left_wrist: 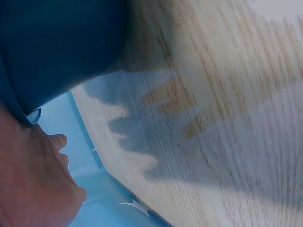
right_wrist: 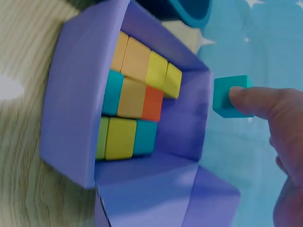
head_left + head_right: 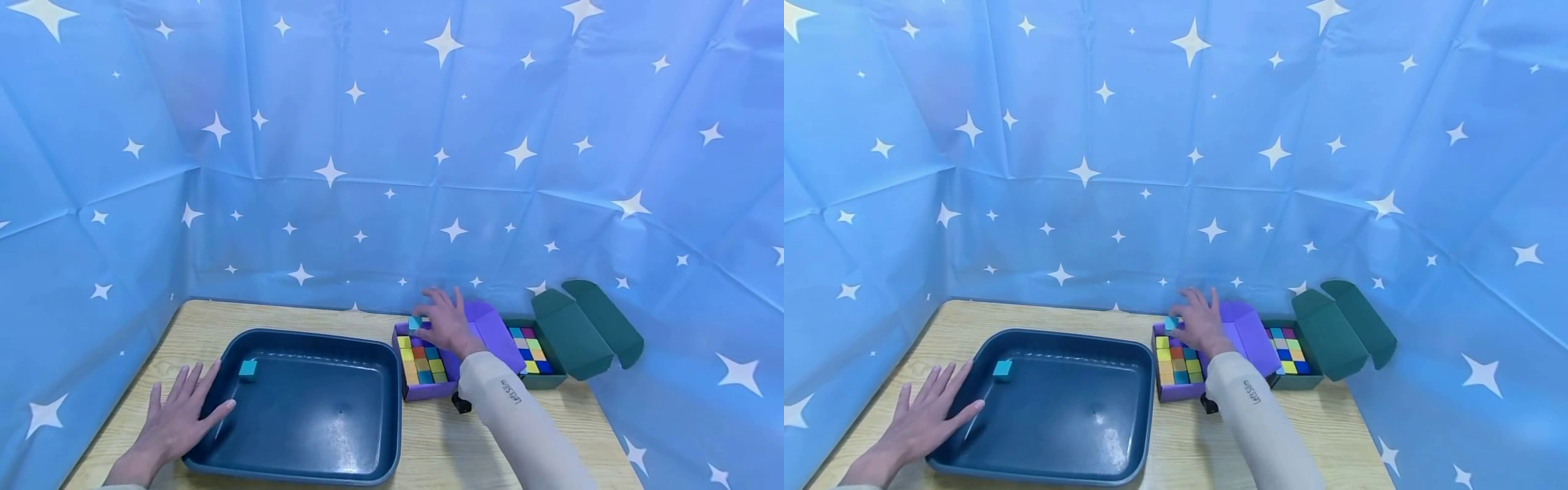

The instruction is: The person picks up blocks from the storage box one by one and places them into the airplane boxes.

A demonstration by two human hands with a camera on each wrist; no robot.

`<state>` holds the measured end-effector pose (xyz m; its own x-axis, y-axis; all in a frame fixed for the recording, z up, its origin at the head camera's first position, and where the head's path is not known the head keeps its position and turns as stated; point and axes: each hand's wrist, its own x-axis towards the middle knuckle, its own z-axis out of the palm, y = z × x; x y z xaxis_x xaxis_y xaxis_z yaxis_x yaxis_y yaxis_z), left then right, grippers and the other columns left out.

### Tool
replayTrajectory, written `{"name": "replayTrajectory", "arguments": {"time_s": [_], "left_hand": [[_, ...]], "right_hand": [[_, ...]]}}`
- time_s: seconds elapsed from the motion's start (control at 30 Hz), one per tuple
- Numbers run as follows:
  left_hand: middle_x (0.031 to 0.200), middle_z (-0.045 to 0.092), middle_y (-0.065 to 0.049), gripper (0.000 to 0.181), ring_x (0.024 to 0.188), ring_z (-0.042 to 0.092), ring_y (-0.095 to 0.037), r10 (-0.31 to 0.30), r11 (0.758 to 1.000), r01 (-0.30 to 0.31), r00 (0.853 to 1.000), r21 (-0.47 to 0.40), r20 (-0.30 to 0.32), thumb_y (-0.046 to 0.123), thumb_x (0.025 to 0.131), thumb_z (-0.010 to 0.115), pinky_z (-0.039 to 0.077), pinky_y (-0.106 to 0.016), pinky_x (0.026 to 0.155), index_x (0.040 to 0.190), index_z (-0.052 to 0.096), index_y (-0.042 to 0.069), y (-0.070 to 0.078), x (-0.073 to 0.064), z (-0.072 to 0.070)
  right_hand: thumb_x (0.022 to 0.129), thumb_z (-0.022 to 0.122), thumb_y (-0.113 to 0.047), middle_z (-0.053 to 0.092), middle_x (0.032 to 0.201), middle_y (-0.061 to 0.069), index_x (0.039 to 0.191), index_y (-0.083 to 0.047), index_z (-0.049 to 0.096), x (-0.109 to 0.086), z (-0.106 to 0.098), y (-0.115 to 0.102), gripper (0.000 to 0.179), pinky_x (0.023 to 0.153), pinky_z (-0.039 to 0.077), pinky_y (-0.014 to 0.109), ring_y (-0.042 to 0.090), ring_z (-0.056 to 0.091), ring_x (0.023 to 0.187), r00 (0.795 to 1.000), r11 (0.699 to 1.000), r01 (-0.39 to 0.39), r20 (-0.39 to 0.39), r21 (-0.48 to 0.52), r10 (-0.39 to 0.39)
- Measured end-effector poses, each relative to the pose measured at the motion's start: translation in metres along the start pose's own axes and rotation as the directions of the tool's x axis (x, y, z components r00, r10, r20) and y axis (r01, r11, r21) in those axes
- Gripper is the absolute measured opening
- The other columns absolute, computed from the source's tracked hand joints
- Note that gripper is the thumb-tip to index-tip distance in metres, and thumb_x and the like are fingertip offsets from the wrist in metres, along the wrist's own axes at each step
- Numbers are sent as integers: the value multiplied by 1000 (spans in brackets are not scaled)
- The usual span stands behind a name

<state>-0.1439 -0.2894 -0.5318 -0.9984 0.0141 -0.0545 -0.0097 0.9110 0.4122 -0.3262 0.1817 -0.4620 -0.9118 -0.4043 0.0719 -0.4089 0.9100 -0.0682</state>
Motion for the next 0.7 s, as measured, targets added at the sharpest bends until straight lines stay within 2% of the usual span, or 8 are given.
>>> {"name": "replayTrajectory", "arguments": {"time_s": [0.17, 0.37, 0.53, 0.7], "left_hand": [[156, 16, -34, 89, 146, 3, -53, -1, 1000, 1, 1000, -4, 0, 64, 92, 48, -11, -77, 106, 158, 8, 20, 1, 0, 0], [156, 16, -34, 89, 146, 2, -53, -2, 1000, 1, 1000, -12, -6, 64, 92, 48, -13, -77, 106, 158, 7, 21, 0, 0, 1], [157, 15, -34, 89, 146, 2, -53, -3, 1000, 3, 1000, -21, -5, 64, 92, 48, -17, -75, 107, 158, 6, 22, -1, 1, 2], [157, 16, -34, 88, 147, 2, -52, 4, 1000, -4, 1000, -13, -17, 63, 92, 49, -15, -76, 107, 158, 7, 22, -2, 1, 2]], "right_hand": [[83, 77, -38, 39, 155, 7, 115, -32, 70, -2, 2, 7, 34, 119, 1, 66, 34, 25, 148, 999, 999, -4, 32, -54, 6], [80, 79, -41, 39, 155, 9, 114, -31, 71, -2, 16, 9, 36, 118, 5, 67, 36, 25, 149, 997, 992, -12, 75, -123, 21], [80, 79, -40, 38, 155, 10, 112, -30, 71, 0, 29, 11, 35, 119, 2, 67, 35, 24, 149, 995, 991, -34, 93, -126, 46], [78, 81, -37, 39, 154, 11, 109, -30, 71, 3, 35, 10, 33, 118, 2, 68, 36, 24, 148, 995, 994, -37, 90, -105, 47]]}}
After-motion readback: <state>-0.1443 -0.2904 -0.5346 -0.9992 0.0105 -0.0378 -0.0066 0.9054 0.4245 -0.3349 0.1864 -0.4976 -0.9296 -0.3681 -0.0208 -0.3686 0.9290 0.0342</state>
